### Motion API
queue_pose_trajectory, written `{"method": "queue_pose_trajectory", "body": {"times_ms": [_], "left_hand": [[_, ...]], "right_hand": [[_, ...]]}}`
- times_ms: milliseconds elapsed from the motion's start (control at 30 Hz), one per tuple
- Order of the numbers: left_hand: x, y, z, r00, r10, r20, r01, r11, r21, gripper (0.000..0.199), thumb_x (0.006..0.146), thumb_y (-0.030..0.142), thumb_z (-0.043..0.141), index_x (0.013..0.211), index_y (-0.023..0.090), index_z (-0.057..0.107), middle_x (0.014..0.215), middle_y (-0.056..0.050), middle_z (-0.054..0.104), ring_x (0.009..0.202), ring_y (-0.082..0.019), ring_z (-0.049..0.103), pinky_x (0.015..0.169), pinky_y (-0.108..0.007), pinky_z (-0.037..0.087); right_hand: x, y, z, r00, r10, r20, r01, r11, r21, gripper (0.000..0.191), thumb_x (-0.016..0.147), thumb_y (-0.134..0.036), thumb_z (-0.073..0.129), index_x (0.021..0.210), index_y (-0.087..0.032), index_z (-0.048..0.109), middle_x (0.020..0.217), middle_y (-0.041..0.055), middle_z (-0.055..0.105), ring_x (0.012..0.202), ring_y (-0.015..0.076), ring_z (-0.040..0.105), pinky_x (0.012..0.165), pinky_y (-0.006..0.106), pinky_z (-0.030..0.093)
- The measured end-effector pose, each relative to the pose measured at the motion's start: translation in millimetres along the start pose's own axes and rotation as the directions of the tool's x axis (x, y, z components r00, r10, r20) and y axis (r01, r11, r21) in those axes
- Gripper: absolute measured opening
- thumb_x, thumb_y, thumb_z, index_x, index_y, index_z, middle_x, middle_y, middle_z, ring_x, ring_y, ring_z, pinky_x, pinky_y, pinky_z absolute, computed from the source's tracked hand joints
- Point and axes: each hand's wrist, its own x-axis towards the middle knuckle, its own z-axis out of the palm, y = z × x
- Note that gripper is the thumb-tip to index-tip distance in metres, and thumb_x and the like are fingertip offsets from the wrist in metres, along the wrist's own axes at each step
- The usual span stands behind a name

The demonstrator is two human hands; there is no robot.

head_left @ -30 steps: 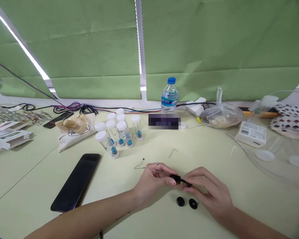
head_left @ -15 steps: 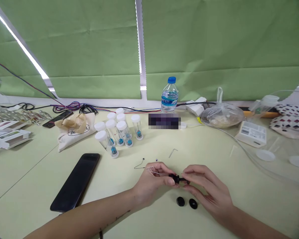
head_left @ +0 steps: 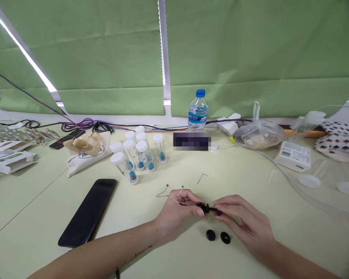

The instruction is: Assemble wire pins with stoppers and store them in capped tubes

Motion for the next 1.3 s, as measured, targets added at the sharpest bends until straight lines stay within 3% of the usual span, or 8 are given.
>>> {"method": "queue_pose_trajectory", "body": {"times_ms": [267, 400, 667, 867, 1133, 1300], "left_hand": [[-0.5, 2.3, 2.1, 1.0, -0.011, -0.012, 0.011, 1.0, 0.003, 0.024, 0.051, 0.012, 0.086, 0.066, 0.012, 0.067, 0.067, -0.005, 0.073, 0.06, -0.015, 0.066, 0.069, -0.031, 0.051], [-1.4, 0.7, -1.5, 1.0, 0.002, 0.016, -0.003, 0.998, 0.055, 0.023, 0.054, 0.014, 0.086, 0.069, 0.012, 0.068, 0.07, -0.005, 0.073, 0.063, -0.015, 0.067, 0.071, -0.032, 0.052], [-1.5, -0.6, -2.9, 0.997, 0.045, 0.061, -0.052, 0.993, 0.108, 0.022, 0.054, 0.014, 0.086, 0.069, 0.013, 0.07, 0.073, -0.004, 0.073, 0.066, -0.014, 0.066, 0.069, -0.028, 0.052], [-1.5, 0.0, -2.5, 0.997, 0.044, 0.056, -0.051, 0.99, 0.132, 0.023, 0.052, 0.017, 0.087, 0.068, 0.013, 0.07, 0.071, -0.004, 0.071, 0.065, -0.014, 0.065, 0.067, -0.028, 0.052], [-1.4, 0.7, -2.3, 0.998, 0.04, 0.038, -0.045, 0.992, 0.122, 0.022, 0.053, 0.014, 0.087, 0.068, 0.014, 0.071, 0.072, -0.003, 0.072, 0.065, -0.012, 0.065, 0.07, -0.027, 0.052], [-1.8, 1.9, -1.2, 0.999, 0.034, 0.038, -0.038, 0.992, 0.116, 0.022, 0.053, 0.016, 0.087, 0.067, 0.014, 0.071, 0.071, -0.004, 0.072, 0.065, -0.014, 0.065, 0.07, -0.029, 0.053]], "right_hand": [[-0.3, 0.0, -0.7, 1.0, 0.003, 0.016, -0.003, 1.0, 0.005, 0.03, 0.085, -0.004, 0.06, 0.108, -0.023, 0.063, 0.091, 0.0064, 0.066, 0.074, 0.0163, 0.066, 0.055, 0.024, 0.054], [0.5, 0.2, 0.7, 0.999, 0.041, 0.019, -0.042, 0.999, 0.02, 0.024, 0.086, -0.008, 0.06, 0.105, -0.024, 0.063, 0.086, 0.0059, 0.066, 0.068, 0.0158, 0.065, 0.049, 0.023, 0.05], [4.9, 0.1, -0.8, 1.0, 0.017, 0.019, -0.018, 0.999, 0.05, 0.009, 0.089, -0.021, 0.06, 0.098, -0.024, 0.062, 0.074, 0.0035, 0.066, 0.065, 0.016, 0.065, 0.053, 0.024, 0.052], [1.3, 2.6, -0.2, 0.994, 0.092, 0.066, -0.096, 0.994, 0.056, 0.006, 0.09, -0.024, 0.06, 0.095, -0.023, 0.061, 0.073, 0.0021, 0.066, 0.059, 0.0143, 0.063, 0.051, 0.024, 0.05], [0.8, 0.6, -0.3, 0.999, -0.017, 0.048, 0.018, 1.0, -0.024, 0.022, 0.089, -0.012, 0.057, 0.104, -0.026, 0.062, 0.087, 0.0053, 0.068, 0.071, 0.0155, 0.068, 0.057, 0.023, 0.055], [-0.9, 0.4, -1.7, 0.998, 0.01, 0.055, -0.008, 0.999, -0.04, 0.019, 0.089, -0.017, 0.059, 0.105, -0.026, 0.063, 0.085, 0.005, 0.069, 0.068, 0.0159, 0.068, 0.054, 0.023, 0.055]]}}
